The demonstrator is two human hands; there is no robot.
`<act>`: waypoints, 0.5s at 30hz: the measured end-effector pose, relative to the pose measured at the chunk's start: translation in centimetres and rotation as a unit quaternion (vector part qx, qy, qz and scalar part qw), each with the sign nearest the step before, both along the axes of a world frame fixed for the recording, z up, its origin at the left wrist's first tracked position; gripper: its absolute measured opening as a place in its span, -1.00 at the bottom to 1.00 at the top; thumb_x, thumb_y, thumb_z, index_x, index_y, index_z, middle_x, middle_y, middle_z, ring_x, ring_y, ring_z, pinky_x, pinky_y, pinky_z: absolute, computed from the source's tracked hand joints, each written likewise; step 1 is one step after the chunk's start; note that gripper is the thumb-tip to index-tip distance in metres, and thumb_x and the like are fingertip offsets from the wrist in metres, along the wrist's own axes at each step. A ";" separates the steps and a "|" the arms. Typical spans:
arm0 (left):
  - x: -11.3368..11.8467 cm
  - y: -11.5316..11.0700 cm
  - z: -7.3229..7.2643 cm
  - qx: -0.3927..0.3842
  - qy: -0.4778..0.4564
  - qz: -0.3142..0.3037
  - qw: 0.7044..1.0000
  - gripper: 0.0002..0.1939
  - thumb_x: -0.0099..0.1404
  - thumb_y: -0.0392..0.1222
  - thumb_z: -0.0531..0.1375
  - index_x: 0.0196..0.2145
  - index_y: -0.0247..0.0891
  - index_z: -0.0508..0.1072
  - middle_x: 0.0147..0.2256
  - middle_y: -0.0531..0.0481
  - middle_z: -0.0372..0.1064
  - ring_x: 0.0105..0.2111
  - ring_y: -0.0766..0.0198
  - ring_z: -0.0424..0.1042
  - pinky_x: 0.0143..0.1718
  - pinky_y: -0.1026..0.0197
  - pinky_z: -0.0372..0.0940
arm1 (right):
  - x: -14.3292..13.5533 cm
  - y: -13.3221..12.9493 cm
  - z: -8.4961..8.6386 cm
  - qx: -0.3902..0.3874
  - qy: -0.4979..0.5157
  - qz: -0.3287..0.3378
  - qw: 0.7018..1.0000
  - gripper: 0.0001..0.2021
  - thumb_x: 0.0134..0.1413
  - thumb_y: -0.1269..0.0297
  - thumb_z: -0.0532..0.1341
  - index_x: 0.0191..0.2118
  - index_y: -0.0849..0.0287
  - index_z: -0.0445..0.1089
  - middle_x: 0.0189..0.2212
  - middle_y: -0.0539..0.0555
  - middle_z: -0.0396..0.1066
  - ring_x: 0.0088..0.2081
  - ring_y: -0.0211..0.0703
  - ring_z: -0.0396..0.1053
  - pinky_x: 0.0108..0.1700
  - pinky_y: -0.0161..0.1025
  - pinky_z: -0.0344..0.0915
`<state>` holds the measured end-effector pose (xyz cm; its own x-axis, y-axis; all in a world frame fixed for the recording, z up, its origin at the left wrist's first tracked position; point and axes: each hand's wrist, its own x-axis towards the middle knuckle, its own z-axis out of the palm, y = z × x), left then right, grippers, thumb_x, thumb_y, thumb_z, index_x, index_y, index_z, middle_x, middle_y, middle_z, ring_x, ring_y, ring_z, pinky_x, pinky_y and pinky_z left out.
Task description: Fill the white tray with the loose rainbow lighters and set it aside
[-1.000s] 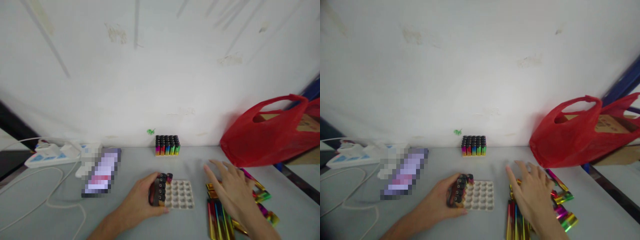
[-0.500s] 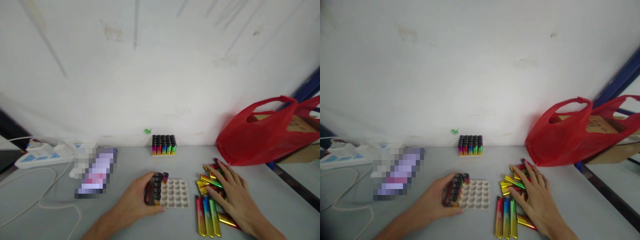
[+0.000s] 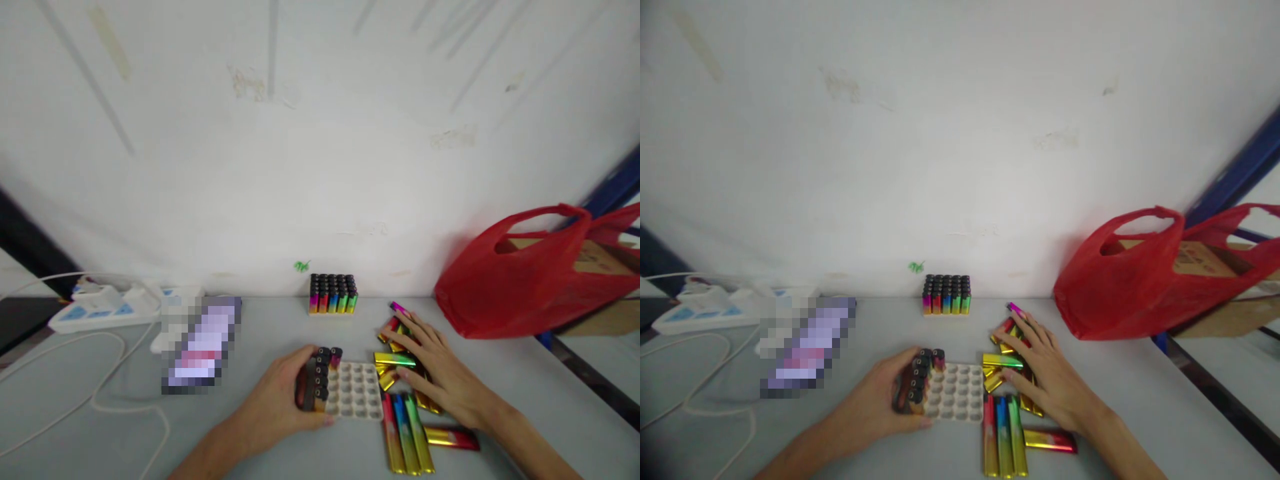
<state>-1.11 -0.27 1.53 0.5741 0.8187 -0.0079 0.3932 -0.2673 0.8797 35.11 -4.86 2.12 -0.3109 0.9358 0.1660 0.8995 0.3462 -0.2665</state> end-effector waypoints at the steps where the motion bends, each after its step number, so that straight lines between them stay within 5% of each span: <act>1: 0.0 0.0 0.0 0.004 0.000 0.003 1.000 -0.38 0.04 -0.09 0.64 0.02 -0.20 0.58 -0.10 -0.01 0.63 -0.11 0.00 0.57 -0.08 0.16 0.43 | -0.1 -0.5 0.1 0.012 0.002 -0.006 1.000 -0.43 0.58 -0.09 0.18 0.57 -0.26 0.24 0.66 0.12 -0.06 0.64 0.33 -0.12 0.53 0.49 0.05; 4: 0.0 0.0 -0.2 0.004 0.005 0.003 1.000 -0.38 0.03 -0.06 0.65 -0.01 -0.20 0.58 -0.14 0.02 0.61 -0.15 0.02 0.56 -0.14 0.18 0.40 | -1.3 -2.9 -0.5 0.071 0.003 -0.037 0.997 -0.39 0.56 -0.03 0.20 0.60 -0.24 0.18 0.66 0.13 -0.07 0.63 0.40 -0.09 0.50 0.54 0.09; 9: 0.1 0.1 -0.3 0.008 0.009 0.003 1.000 -0.38 0.03 -0.03 0.64 -0.02 -0.21 0.56 -0.17 0.04 0.59 -0.18 0.04 0.54 -0.18 0.20 0.38 | -5.1 -6.7 -3.9 0.134 -0.060 -0.024 0.989 -0.11 0.40 -0.02 0.34 0.67 -0.15 -0.03 0.62 0.29 0.02 0.54 0.63 0.11 0.32 0.61 0.36; 15: 0.1 0.0 0.0 0.011 0.007 -0.002 1.000 -0.42 0.05 -0.07 0.63 -0.03 -0.21 0.55 -0.17 0.06 0.60 -0.19 0.06 0.54 -0.20 0.20 0.36 | -5.5 -6.9 -5.4 0.156 -0.103 -0.010 0.982 -0.09 0.39 0.19 0.26 0.70 -0.14 -0.17 0.63 0.33 -0.04 0.50 0.59 0.21 0.20 0.54 0.50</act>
